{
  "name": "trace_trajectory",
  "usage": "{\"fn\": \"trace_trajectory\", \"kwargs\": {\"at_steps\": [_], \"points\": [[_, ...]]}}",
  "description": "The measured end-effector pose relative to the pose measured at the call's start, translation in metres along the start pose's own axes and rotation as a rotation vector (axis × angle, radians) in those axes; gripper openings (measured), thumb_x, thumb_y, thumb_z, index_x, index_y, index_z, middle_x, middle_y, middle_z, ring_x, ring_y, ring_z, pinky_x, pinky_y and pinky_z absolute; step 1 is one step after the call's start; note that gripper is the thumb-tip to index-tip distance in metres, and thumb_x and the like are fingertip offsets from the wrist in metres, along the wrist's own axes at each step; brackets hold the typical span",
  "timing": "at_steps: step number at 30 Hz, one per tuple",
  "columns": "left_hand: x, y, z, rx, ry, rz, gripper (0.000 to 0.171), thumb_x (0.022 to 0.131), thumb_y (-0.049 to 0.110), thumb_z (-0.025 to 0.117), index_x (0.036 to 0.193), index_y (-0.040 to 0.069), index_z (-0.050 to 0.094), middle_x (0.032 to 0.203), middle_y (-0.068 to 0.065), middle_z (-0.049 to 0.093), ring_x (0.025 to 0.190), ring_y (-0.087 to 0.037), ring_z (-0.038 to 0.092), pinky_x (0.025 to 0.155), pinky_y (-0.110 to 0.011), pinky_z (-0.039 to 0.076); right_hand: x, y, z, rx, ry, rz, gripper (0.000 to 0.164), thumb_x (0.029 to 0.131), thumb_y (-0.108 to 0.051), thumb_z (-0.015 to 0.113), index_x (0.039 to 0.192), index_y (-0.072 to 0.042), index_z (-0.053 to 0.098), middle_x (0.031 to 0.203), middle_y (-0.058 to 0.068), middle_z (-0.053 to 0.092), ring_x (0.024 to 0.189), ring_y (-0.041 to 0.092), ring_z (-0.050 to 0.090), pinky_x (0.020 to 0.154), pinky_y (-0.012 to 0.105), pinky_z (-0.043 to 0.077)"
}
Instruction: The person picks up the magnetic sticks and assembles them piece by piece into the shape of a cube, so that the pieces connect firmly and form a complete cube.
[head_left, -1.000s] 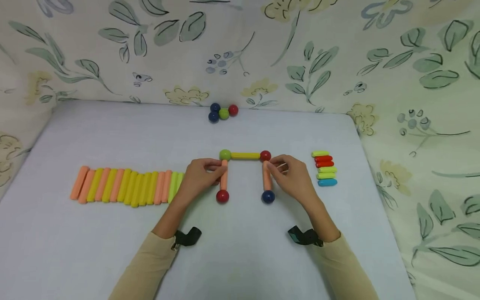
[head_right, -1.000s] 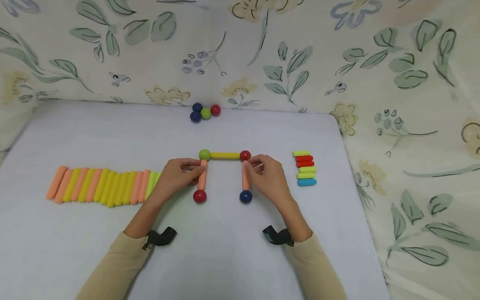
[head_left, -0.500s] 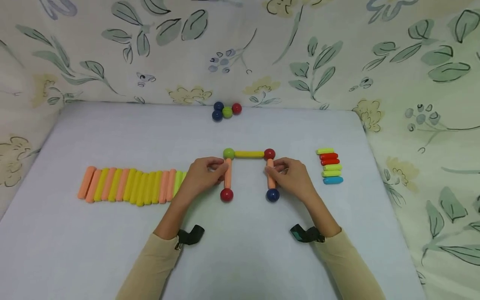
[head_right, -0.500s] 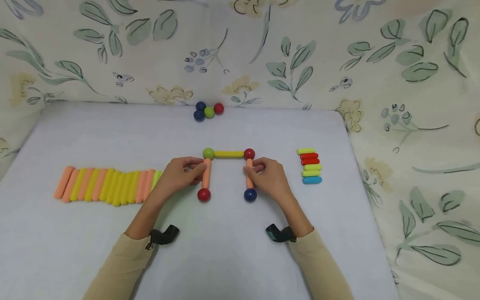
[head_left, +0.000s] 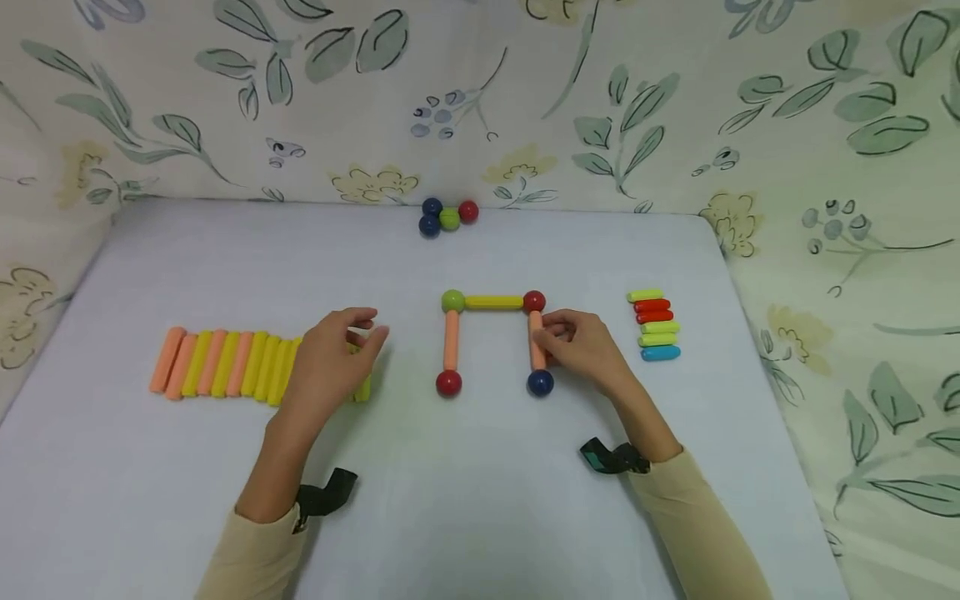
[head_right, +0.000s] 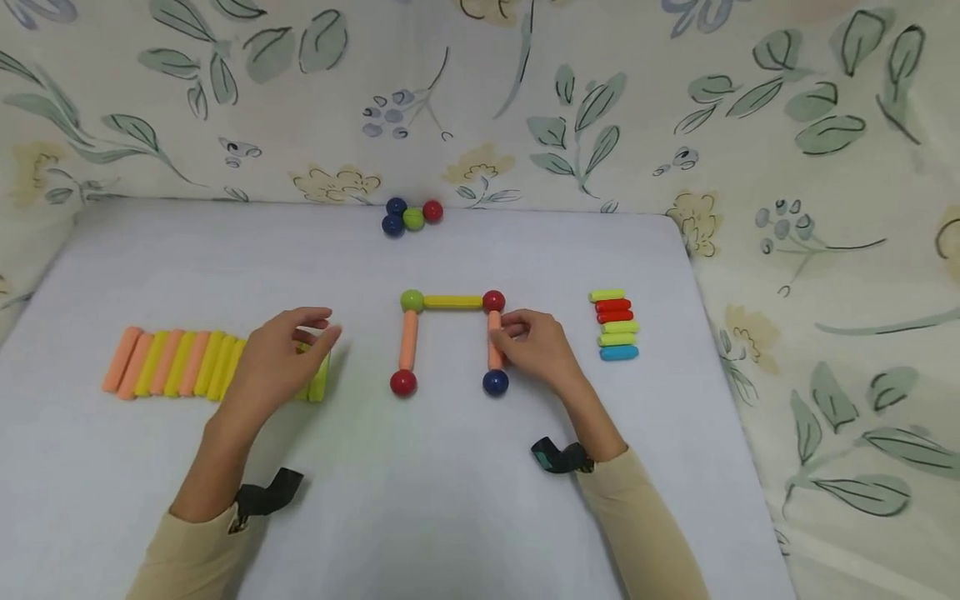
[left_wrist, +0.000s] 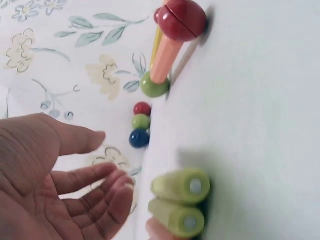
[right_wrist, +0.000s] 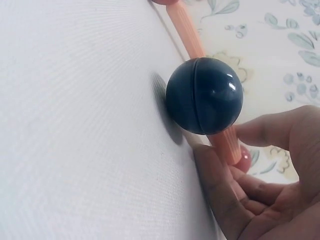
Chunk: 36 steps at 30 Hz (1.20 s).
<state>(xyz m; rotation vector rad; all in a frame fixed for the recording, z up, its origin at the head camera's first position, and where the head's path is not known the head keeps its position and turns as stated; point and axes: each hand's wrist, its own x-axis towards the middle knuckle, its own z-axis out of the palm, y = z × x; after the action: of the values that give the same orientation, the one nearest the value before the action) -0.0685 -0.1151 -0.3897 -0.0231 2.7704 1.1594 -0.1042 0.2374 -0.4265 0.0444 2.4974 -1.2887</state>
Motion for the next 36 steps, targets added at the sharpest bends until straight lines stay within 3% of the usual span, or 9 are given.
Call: {"fn": "trace_trajectory", "kwargs": {"at_steps": [5,12,15,18,20,24,26,29,36], "points": [[-0.019,-0.003,-0.006,0.082,0.031,-0.003,0.046,0.104,0.027,0.067,0.139,-0.002,0.064,0.127,-0.022,0.068,0.107,-0.037,0.067,0.087,-0.054,0.057,0.001,0.002,-0.001,0.012,-0.001,-0.011,0.042,0.101,-0.029,0.071,0.132,-0.001,0.067,0.103,0.014,0.074,0.086,0.023,0.07,0.072,0.027,0.059],[-0.023,-0.003,0.003,0.149,0.015,-0.004,0.049,0.102,0.027,0.07,0.14,-0.004,0.064,0.124,-0.026,0.069,0.101,-0.037,0.067,0.083,-0.052,0.058,0.003,0.003,0.001,-0.009,-0.002,-0.009,0.041,0.1,-0.031,0.071,0.129,-0.002,0.068,0.098,0.012,0.073,0.083,0.023,0.067,0.071,0.028,0.056],[-0.022,-0.004,0.005,0.163,0.021,0.009,0.047,0.101,0.023,0.072,0.137,-0.006,0.065,0.097,-0.02,0.071,0.08,-0.032,0.063,0.068,-0.042,0.055,0.003,0.001,0.003,-0.012,-0.005,-0.006,0.04,0.1,-0.032,0.071,0.128,-0.003,0.069,0.095,0.011,0.073,0.081,0.023,0.067,0.07,0.029,0.055],[-0.021,-0.004,0.007,0.171,0.023,0.034,0.044,0.1,0.02,0.073,0.133,-0.008,0.067,0.071,-0.009,0.058,0.063,-0.023,0.05,0.056,-0.032,0.041,0.002,0.0,0.002,-0.009,0.0,-0.004,0.039,0.1,-0.031,0.071,0.128,-0.003,0.069,0.095,0.011,0.072,0.081,0.023,0.067,0.07,0.029,0.055],[-0.021,-0.004,0.009,0.171,0.024,0.044,0.042,0.1,0.018,0.073,0.133,-0.008,0.067,0.066,-0.006,0.051,0.06,-0.021,0.045,0.054,-0.031,0.036,0.002,0.001,0.001,-0.007,0.004,-0.005,0.039,0.1,-0.031,0.071,0.127,-0.003,0.069,0.094,0.011,0.072,0.08,0.023,0.067,0.069,0.029,0.055],[-0.02,-0.002,0.012,0.192,0.022,0.055,0.041,0.099,0.014,0.073,0.132,-0.009,0.067,0.081,-0.014,0.068,0.069,-0.028,0.059,0.06,-0.038,0.05,0.002,0.005,0.002,-0.014,0.006,-0.016,0.039,0.1,-0.031,0.071,0.127,-0.002,0.069,0.097,0.012,0.073,0.082,0.023,0.067,0.071,0.029,0.055],[-0.019,-0.002,0.013,0.199,0.009,0.064,0.04,0.098,0.012,0.074,0.132,-0.009,0.067,0.098,-0.021,0.075,0.083,-0.035,0.069,0.07,-0.046,0.058,0.002,0.005,0.002,-0.018,0.009,-0.02,0.039,0.1,-0.03,0.071,0.127,-0.002,0.069,0.097,0.011,0.073,0.083,0.022,0.067,0.071,0.029,0.055],[-0.017,0.0,0.015,0.207,-0.006,0.078,0.037,0.097,0.008,0.074,0.13,-0.008,0.068,0.117,-0.026,0.075,0.103,-0.041,0.073,0.083,-0.055,0.061,0.001,0.004,0.002,-0.006,0.008,-0.018,0.039,0.1,-0.03,0.071,0.127,-0.002,0.069,0.097,0.011,0.074,0.082,0.022,0.067,0.07,0.029,0.056],[-0.016,0.001,0.02,0.24,-0.019,0.121,0.036,0.094,0.002,0.075,0.129,-0.002,0.071,0.117,-0.022,0.075,0.095,-0.034,0.07,0.068,-0.042,0.058,0.0,0.002,0.001,-0.012,0.015,-0.004,0.039,0.1,-0.031,0.072,0.127,-0.003,0.069,0.095,0.011,0.073,0.081,0.022,0.067,0.07,0.028,0.055]]}}
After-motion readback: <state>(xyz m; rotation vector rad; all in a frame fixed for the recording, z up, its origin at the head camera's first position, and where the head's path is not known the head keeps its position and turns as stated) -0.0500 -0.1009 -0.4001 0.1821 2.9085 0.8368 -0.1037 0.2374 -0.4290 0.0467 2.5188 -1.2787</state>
